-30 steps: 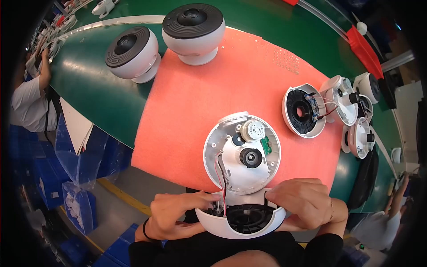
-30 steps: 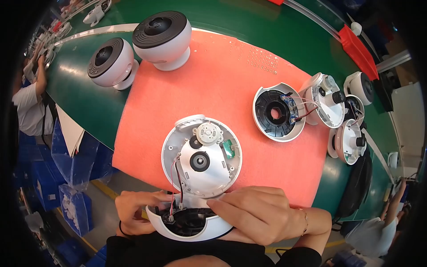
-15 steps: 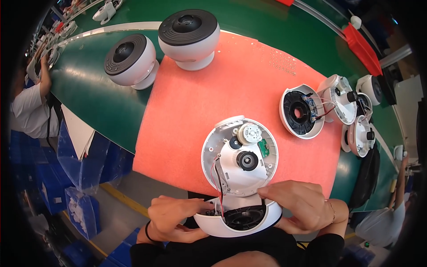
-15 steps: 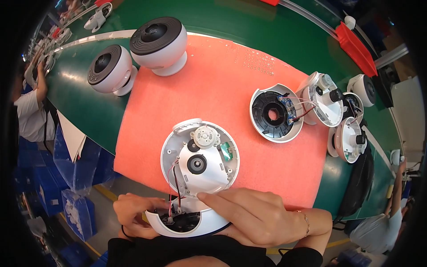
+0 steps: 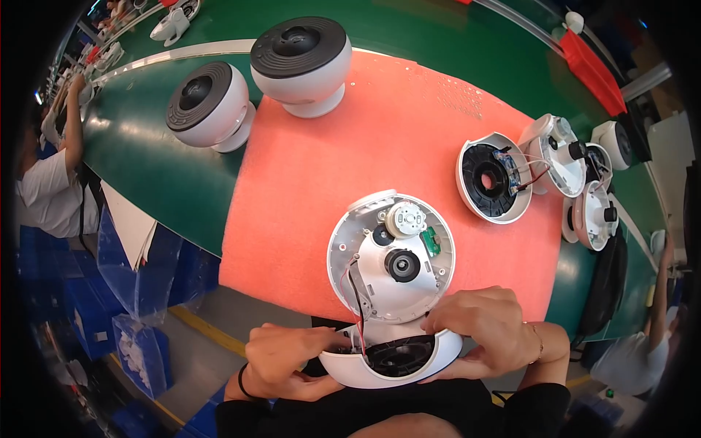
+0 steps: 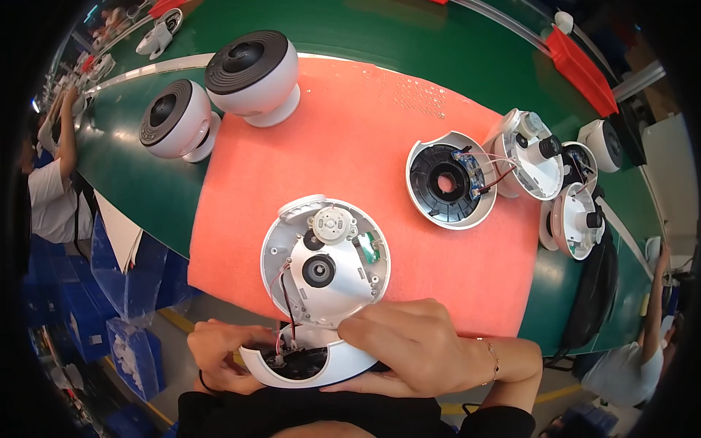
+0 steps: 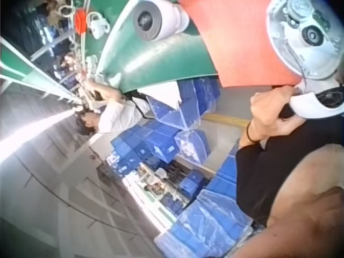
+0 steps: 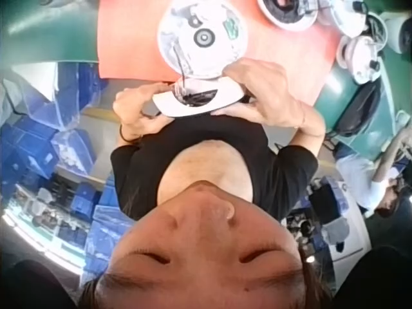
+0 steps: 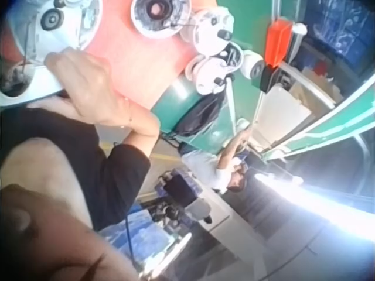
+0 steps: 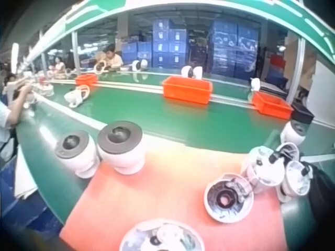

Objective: Assembling the internal components and outer shell of dome security cameras on an assembly line.

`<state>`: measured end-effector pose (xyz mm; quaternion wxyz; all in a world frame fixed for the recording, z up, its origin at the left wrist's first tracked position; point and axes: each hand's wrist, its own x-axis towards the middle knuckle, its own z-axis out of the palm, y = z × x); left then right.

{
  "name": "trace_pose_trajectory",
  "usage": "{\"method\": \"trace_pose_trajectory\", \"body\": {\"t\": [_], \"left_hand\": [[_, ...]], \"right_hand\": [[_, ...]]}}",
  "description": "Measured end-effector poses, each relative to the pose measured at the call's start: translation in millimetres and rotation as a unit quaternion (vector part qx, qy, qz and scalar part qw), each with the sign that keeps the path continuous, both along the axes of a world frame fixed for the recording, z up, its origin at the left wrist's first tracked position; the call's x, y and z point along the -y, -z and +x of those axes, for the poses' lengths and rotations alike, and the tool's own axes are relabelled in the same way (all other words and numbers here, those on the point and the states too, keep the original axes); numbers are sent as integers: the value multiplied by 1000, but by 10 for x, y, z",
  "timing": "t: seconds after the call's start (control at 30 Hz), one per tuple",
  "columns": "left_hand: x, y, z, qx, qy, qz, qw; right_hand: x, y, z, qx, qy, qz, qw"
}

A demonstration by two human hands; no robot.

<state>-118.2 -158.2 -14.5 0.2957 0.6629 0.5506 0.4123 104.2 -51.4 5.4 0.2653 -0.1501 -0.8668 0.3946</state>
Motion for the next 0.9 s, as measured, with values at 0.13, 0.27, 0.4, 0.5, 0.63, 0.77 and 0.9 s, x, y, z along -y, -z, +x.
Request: {"method": "trace_pose_trajectory", "body": {"t": [0.13, 0.27, 0.4, 0.5, 0.63, 0.77, 0.9], "left_hand": [[-27, -26, -44, -5, 35, 13, 999], [-51, -21, 8, 11, 12, 2, 1000], [1, 80, -80, 51, 30, 8, 998], [-36, 67, -38, 100, 3, 5, 995], [-145, 1, 116, 154, -26, -1, 988], [-116, -26, 138, 192, -17, -56, 980], [-48, 0, 191, 135, -24, -43, 990]], "right_hand": [[-13, -34, -11, -29, 13, -23, 999], [-32, -54, 30, -5, 26, 4, 1000], [-55, -46, 79, -15, 8, -59, 998], [-25, -75, 205, 58, -4, -178, 982], [-32, -199, 263, 114, 42, -170, 978], [-66, -178, 292, 74, 53, -215, 972], [7, -162, 332, 43, 58, -211, 975]]}}
